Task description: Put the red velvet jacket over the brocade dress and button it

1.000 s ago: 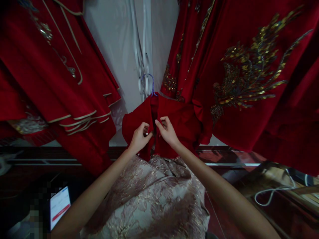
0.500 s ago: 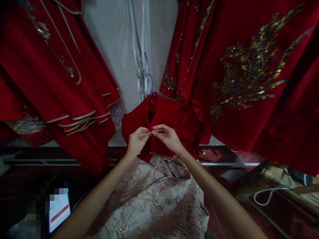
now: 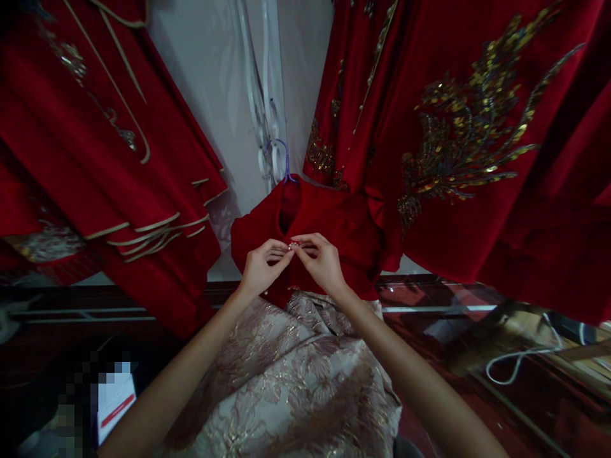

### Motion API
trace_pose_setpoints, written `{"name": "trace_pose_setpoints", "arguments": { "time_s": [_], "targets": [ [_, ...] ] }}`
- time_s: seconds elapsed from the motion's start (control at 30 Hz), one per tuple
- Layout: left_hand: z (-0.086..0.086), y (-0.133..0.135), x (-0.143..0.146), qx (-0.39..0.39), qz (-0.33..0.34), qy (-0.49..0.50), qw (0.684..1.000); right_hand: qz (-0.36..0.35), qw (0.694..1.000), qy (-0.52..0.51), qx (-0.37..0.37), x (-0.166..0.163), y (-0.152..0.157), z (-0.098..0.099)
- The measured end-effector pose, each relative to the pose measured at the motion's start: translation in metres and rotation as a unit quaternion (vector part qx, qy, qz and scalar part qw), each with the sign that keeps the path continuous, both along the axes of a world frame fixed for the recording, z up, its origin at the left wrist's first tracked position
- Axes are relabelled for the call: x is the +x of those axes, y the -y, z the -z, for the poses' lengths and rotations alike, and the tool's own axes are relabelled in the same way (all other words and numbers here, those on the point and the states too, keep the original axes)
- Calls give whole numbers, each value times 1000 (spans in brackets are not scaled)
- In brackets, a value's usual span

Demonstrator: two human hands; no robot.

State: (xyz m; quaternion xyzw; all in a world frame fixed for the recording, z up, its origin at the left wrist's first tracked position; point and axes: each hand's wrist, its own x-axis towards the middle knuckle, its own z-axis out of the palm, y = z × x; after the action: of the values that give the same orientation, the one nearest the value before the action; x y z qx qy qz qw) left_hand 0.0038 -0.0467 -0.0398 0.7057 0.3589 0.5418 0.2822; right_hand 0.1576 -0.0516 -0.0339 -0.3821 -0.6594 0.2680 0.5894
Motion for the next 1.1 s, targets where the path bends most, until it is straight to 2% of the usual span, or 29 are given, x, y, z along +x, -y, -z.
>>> {"name": "trace_pose_setpoints", "arguments": {
  "time_s": [0.3, 0.5, 0.57, 0.63, 0.73, 0.83, 0.9, 0.97, 1.03, 1.1],
  "targets": [
    [0, -11, -3, 5, 11, -59, 998, -28, 999, 34, 0, 6, 3, -6],
    [-18, -16, -10, 59, 48, -160, 984, -58, 997, 55, -15, 9, -10, -7],
    [-19, -17, -8, 68, 69, -161, 982, -63, 996, 61, -3, 7, -15, -5],
    [-13, -16, -3, 47, 81, -110, 989, -50, 998, 41, 10, 5, -17, -2],
    [4, -14, 7, -32, 115, 18, 993, -42, 999, 19, -8, 4, -13, 6],
    [20, -12, 13, -87, 180, 89, 976, -27, 995, 96, 25, 4, -3, 15],
    [24, -12, 15, -88, 198, 86, 972, -15, 982, 170, 79, 5, 3, 19],
    [25, -14, 15, -72, 186, 62, 978, 4, 969, 220, 116, 6, 7, 23],
    [26, -16, 13, -53, 155, 32, 986, 35, 961, 247, 122, 11, 10, 25],
    [30, -19, 8, -46, 118, 9, 992, 66, 954, 275, 95, 23, 13, 25]
  ]
}}
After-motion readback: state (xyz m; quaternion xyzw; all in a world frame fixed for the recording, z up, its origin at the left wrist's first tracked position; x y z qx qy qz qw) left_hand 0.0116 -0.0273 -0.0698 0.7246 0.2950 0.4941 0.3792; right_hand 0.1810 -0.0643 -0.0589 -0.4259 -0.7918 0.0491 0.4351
